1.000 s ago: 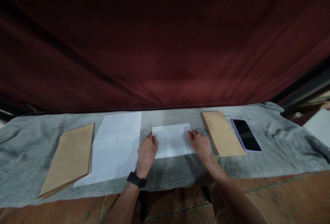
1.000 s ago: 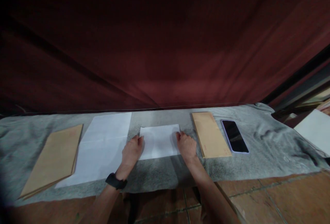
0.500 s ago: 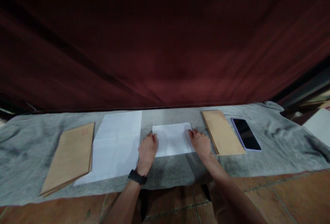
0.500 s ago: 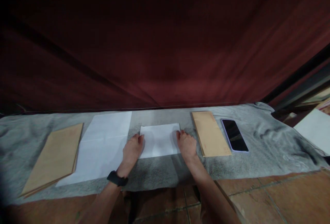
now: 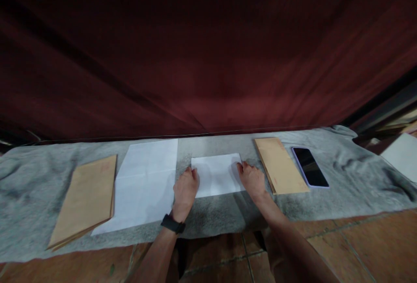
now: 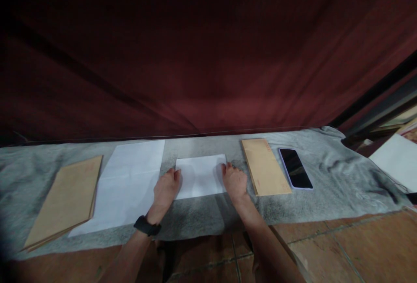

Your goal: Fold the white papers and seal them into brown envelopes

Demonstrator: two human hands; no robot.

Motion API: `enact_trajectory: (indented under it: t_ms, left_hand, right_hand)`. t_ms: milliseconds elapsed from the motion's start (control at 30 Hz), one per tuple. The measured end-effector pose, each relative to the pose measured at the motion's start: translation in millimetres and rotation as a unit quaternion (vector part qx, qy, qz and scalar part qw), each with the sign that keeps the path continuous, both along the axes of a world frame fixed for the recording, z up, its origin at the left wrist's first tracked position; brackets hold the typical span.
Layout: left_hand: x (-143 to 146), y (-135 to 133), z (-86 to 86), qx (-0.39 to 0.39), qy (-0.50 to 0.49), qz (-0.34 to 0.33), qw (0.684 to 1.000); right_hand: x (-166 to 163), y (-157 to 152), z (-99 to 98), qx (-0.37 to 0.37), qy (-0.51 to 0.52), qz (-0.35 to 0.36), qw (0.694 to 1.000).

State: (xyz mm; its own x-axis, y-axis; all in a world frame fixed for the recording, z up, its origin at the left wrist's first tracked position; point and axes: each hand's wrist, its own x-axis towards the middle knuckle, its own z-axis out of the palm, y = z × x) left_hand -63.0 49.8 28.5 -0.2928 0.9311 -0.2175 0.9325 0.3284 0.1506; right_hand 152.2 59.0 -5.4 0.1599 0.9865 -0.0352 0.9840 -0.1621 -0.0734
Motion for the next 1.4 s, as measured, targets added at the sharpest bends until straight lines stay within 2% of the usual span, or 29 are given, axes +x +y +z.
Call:
enact_trajectory:
  t_ms: [567,967,1400]
  left_hand:
    - [-2,0,-11.2,0.025,0.012,-0.005,1.000]
    - [-5,-3,2.0,-0.040,-0.016,-0.004,0.999]
    - [-1,-6,-2.8,-0.017,0.017,-0.014,1.000]
  right_hand:
    - [1,0,3.1,-0.003,0.007,0.006,1.000]
    - [0,0,2.3,0.002,0.005,0.005,1.000]
    - [3,2,2.9,-0.011,0.023,-0.010,1.000]
